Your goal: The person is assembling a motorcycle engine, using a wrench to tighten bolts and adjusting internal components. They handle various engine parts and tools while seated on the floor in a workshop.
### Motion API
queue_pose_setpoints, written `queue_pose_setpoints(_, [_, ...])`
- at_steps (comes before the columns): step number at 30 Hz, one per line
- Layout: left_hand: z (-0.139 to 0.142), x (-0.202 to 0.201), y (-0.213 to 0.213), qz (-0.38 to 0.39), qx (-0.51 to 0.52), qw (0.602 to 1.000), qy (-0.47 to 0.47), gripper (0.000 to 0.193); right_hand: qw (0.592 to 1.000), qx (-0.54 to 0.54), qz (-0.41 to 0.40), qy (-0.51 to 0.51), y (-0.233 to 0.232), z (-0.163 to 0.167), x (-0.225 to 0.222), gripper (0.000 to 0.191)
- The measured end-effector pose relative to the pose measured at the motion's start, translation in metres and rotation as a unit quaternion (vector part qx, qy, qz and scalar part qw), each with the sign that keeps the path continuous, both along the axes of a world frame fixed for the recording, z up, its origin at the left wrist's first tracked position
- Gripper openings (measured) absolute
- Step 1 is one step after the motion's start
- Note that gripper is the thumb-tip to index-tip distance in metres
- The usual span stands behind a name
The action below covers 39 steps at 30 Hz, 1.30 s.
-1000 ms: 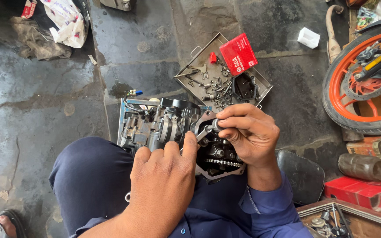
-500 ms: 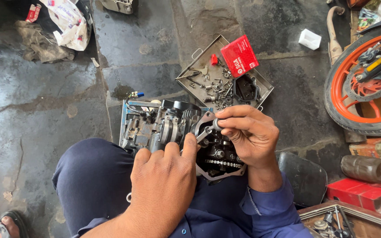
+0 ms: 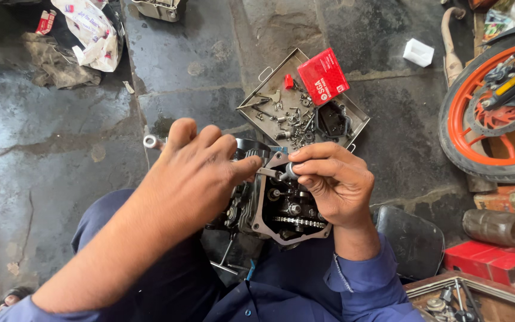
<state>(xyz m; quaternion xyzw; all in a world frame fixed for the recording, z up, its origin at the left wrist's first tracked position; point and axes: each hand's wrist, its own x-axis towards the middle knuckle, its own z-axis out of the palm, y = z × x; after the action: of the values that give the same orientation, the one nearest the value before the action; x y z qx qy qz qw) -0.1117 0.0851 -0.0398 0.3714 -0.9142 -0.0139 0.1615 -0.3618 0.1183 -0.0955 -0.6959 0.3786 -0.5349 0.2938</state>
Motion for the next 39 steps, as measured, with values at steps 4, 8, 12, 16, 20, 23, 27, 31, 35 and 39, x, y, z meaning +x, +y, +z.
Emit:
queue_pose_setpoints(4, [-0.004,-0.002,-0.008,-0.032,0.015,0.999,0.015,0.022,0.999,0.026,0.005,-0.032,0.001,-0.003,-0.002,0.011])
queue_pose_setpoints(8, [0.007,-0.004,-0.004,-0.028,0.010,0.999,0.033,0.028,0.999,0.015,0.005,-0.045,0.002,-0.007,-0.008,0.012])
queue_pose_setpoints(12, [0.019,0.004,0.013,0.020,0.036,0.999,0.035,0.038,0.990,0.050,0.024,-0.131,0.002,-0.015,-0.013,0.017])
queue_pose_setpoints(16, [0.018,-0.007,0.035,0.072,0.012,0.997,0.009,0.051,0.970,0.052,0.053,-0.231,-0.001,-0.022,-0.014,0.019])
queue_pose_setpoints(20, [0.019,-0.030,0.057,0.156,0.032,0.987,-0.004,0.057,0.960,0.048,0.074,-0.267,-0.002,-0.025,-0.015,0.019])
queue_pose_setpoints(23, [0.021,-0.042,0.069,0.192,0.053,0.979,-0.037,0.070,0.973,0.059,0.046,-0.218,0.000,-0.024,-0.018,0.020])
queue_pose_setpoints(27, [0.016,-0.046,0.070,0.210,0.095,0.973,-0.004,0.067,0.976,0.048,0.046,-0.206,-0.001,-0.023,-0.019,0.018])
queue_pose_setpoints(31, [0.012,-0.057,0.075,0.226,0.081,0.971,-0.017,0.066,0.980,0.048,0.045,-0.188,-0.001,-0.021,-0.020,0.017])
queue_pose_setpoints(35, [0.014,-0.065,0.079,0.234,0.068,0.968,-0.054,0.071,0.988,0.040,0.031,-0.148,-0.001,-0.017,-0.021,0.016])
queue_pose_setpoints(39, [0.018,-0.066,0.075,0.240,0.102,0.963,-0.064,0.074,0.987,0.050,0.035,-0.152,0.000,-0.015,-0.023,0.017])
